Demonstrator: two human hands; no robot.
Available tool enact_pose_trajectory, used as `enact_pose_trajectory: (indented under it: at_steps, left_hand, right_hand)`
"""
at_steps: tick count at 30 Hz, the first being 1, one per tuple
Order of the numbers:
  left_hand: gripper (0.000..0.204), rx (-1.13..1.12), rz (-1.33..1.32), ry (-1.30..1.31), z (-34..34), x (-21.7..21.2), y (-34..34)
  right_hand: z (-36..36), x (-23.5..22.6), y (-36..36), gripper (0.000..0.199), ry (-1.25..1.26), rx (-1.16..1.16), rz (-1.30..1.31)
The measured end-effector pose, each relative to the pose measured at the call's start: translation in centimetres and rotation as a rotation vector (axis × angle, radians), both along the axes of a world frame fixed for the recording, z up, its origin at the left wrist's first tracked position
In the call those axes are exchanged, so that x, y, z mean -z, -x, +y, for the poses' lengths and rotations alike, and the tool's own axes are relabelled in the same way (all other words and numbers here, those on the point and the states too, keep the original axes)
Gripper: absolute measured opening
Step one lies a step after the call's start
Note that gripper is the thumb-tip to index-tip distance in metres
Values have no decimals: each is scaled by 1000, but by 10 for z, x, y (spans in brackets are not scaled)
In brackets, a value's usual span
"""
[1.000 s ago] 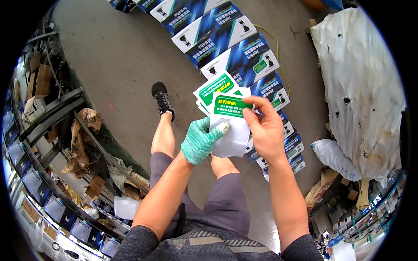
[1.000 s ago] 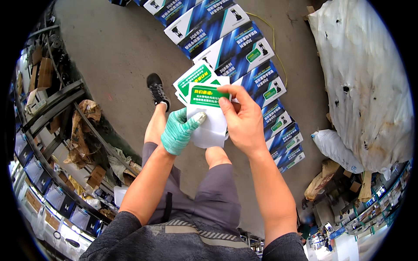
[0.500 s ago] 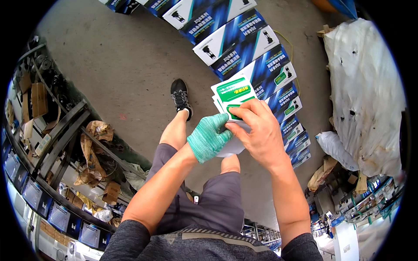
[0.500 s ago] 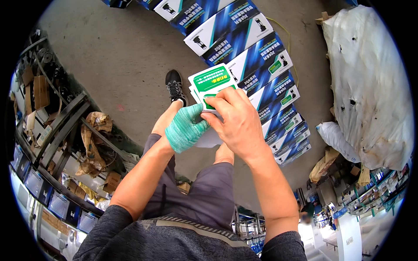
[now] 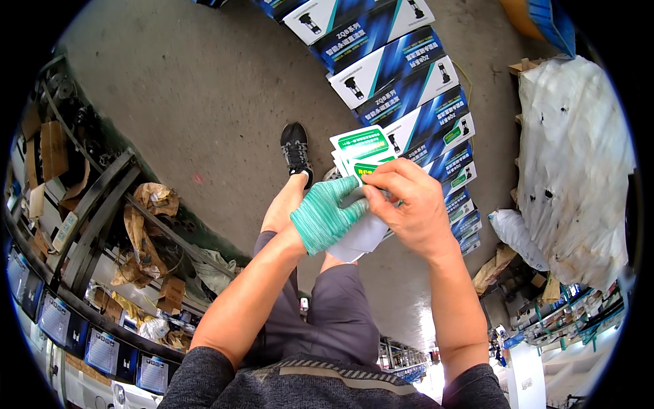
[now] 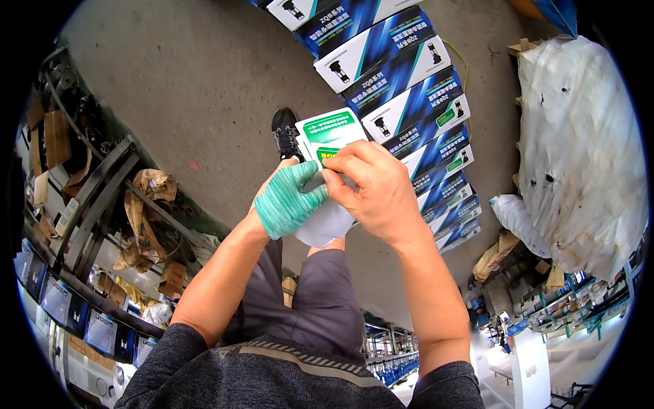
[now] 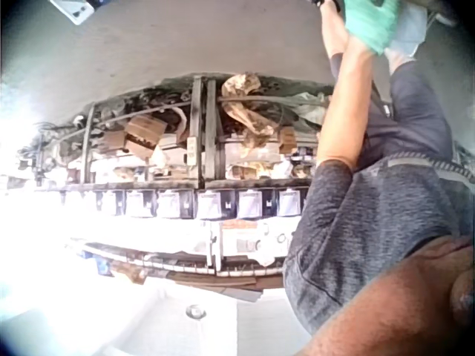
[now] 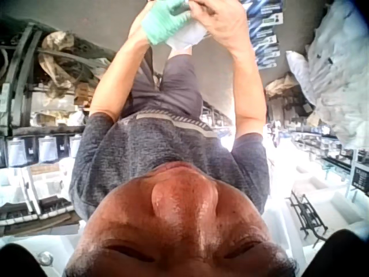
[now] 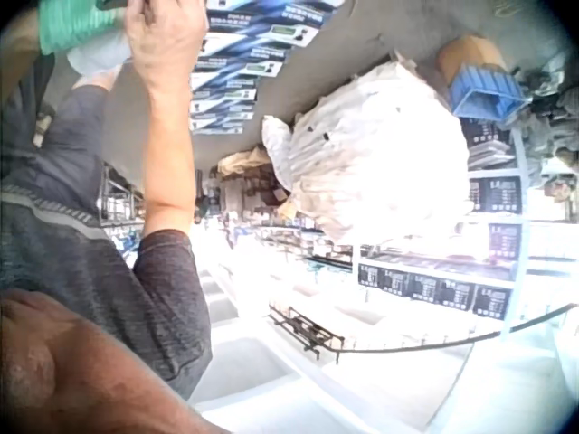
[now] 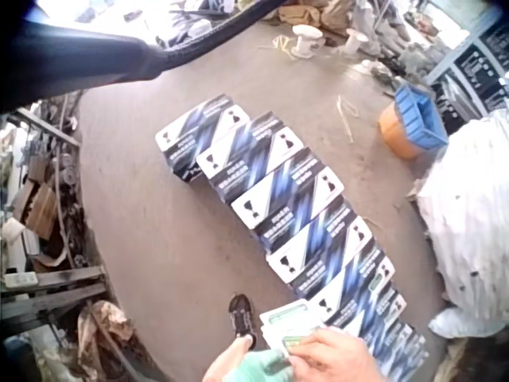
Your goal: The person retrieves green and white labels from a cardboard box and applies them one by one to the tops of product boxes arranged on a table and on the floor. The person wears gloves and repeatedly peels backing from each label before pressing it onto a box.
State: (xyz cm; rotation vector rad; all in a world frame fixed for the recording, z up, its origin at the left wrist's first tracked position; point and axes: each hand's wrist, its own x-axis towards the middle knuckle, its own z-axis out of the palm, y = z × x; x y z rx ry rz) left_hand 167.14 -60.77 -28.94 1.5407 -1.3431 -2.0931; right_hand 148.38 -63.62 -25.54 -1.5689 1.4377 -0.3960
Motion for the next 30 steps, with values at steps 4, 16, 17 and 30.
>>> enact_pose_trajectory:
  at_steps: [4,16,17,30]
  left_hand:
    - [30,49,-63,-49,-10,3,-2]
    - [38,-218,38,-482,39,117,15]
    - [39,-235,45,-510,48,136,16]
    - [37,-484,-99,-587,76,216,-14]
  right_hand:
    - [-5,13,-2,11,-65,12,-32]
    - [16,70,65,20,-745,798,-560]
    - [26,83,71,21,-675,904,-656]
    - [-28,310,212,8,366,375,234]
